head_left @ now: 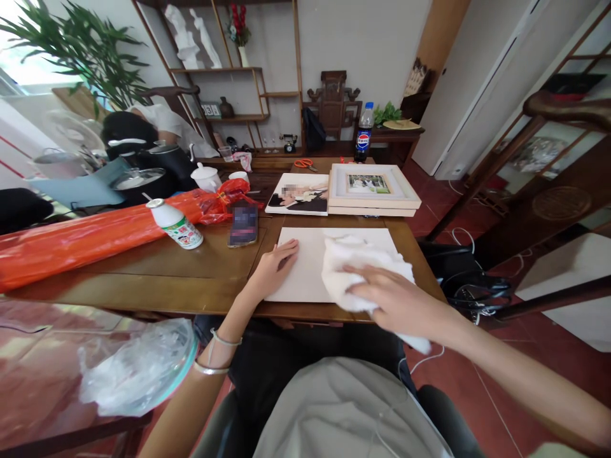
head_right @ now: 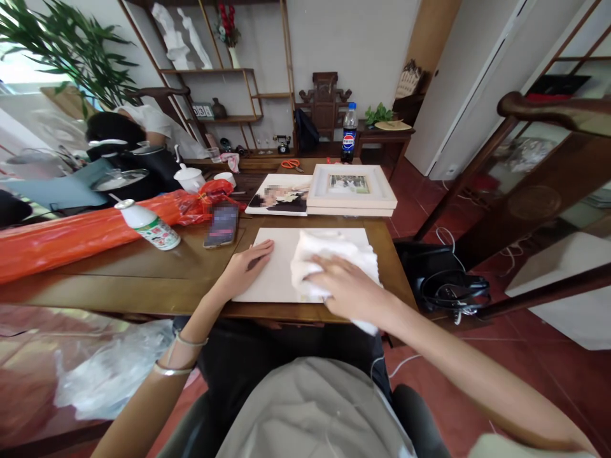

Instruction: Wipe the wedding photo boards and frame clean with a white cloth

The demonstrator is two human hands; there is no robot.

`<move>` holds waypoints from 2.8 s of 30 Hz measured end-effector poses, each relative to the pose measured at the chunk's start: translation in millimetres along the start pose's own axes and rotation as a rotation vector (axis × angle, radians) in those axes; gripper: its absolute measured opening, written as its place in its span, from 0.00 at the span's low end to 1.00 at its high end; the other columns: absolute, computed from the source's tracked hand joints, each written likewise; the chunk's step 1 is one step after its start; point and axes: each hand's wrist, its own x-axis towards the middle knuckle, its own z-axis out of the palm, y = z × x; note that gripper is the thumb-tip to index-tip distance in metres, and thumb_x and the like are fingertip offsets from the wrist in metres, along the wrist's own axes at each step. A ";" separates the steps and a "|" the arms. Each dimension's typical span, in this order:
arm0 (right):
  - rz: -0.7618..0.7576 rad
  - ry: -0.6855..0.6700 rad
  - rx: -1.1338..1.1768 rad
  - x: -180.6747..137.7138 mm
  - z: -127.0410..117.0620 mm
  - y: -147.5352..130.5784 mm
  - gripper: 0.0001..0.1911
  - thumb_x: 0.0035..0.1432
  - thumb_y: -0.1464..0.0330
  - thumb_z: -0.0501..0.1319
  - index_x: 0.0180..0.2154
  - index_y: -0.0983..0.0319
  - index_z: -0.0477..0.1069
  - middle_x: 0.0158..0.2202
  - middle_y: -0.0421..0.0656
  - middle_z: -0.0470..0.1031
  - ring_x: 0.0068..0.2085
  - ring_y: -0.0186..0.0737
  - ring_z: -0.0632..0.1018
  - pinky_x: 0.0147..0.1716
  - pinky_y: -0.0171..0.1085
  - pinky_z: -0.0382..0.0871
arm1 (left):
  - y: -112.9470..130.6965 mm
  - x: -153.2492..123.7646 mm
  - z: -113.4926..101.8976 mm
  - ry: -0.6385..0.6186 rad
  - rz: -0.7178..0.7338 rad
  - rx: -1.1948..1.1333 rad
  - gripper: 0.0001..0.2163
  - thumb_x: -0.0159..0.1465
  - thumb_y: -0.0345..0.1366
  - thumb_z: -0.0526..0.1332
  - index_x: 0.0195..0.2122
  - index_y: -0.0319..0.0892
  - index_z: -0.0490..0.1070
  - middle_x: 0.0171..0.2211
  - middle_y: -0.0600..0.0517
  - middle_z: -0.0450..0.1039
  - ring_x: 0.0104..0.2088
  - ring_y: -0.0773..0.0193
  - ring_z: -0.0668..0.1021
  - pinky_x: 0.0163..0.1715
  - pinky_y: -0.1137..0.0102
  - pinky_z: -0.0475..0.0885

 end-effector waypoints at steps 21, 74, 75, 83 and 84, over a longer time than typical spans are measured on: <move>-0.210 0.047 0.015 16.5 39.0 -11.5 0.19 0.51 0.70 0.63 0.47 0.62 0.75 0.66 0.52 0.53 0.67 0.53 0.52 0.64 0.54 0.41 | 3.0 -0.1 -0.9 0.000 0.009 0.005 0.17 0.67 0.40 0.52 0.52 0.40 0.73 0.57 0.45 0.68 0.60 0.55 0.67 0.64 0.55 0.54; 0.052 0.121 -0.129 32.0 -3.1 103.6 0.08 0.52 0.75 0.57 0.33 0.61 0.73 0.59 0.48 0.67 0.63 0.54 0.62 0.58 0.55 0.59 | 4.3 -1.1 -2.0 0.015 0.005 -0.032 0.16 0.66 0.42 0.53 0.50 0.43 0.74 0.56 0.46 0.69 0.60 0.56 0.68 0.63 0.57 0.55; 0.031 0.139 -0.144 35.8 -0.6 109.9 0.08 0.53 0.74 0.56 0.34 0.61 0.74 0.60 0.48 0.66 0.65 0.53 0.59 0.60 0.57 0.55 | 3.8 -1.1 -1.8 0.020 0.005 -0.031 0.16 0.66 0.42 0.53 0.50 0.43 0.74 0.56 0.46 0.69 0.60 0.56 0.68 0.63 0.57 0.55; 0.010 0.048 -0.099 -19.3 1.1 39.7 0.19 0.42 0.84 0.53 0.33 0.62 0.74 0.64 0.47 0.60 0.66 0.51 0.57 0.62 0.53 0.55 | 3.7 -1.3 -0.2 0.024 -0.005 -0.024 0.16 0.66 0.41 0.53 0.50 0.42 0.74 0.56 0.46 0.70 0.59 0.56 0.68 0.63 0.56 0.55; -0.005 0.028 -0.088 -31.6 0.4 25.9 0.20 0.40 0.85 0.52 0.32 0.62 0.74 0.63 0.47 0.61 0.66 0.50 0.56 0.62 0.52 0.55 | 4.1 -1.2 -0.1 0.023 -0.006 -0.023 0.16 0.66 0.41 0.53 0.50 0.42 0.74 0.56 0.46 0.70 0.59 0.56 0.68 0.63 0.57 0.55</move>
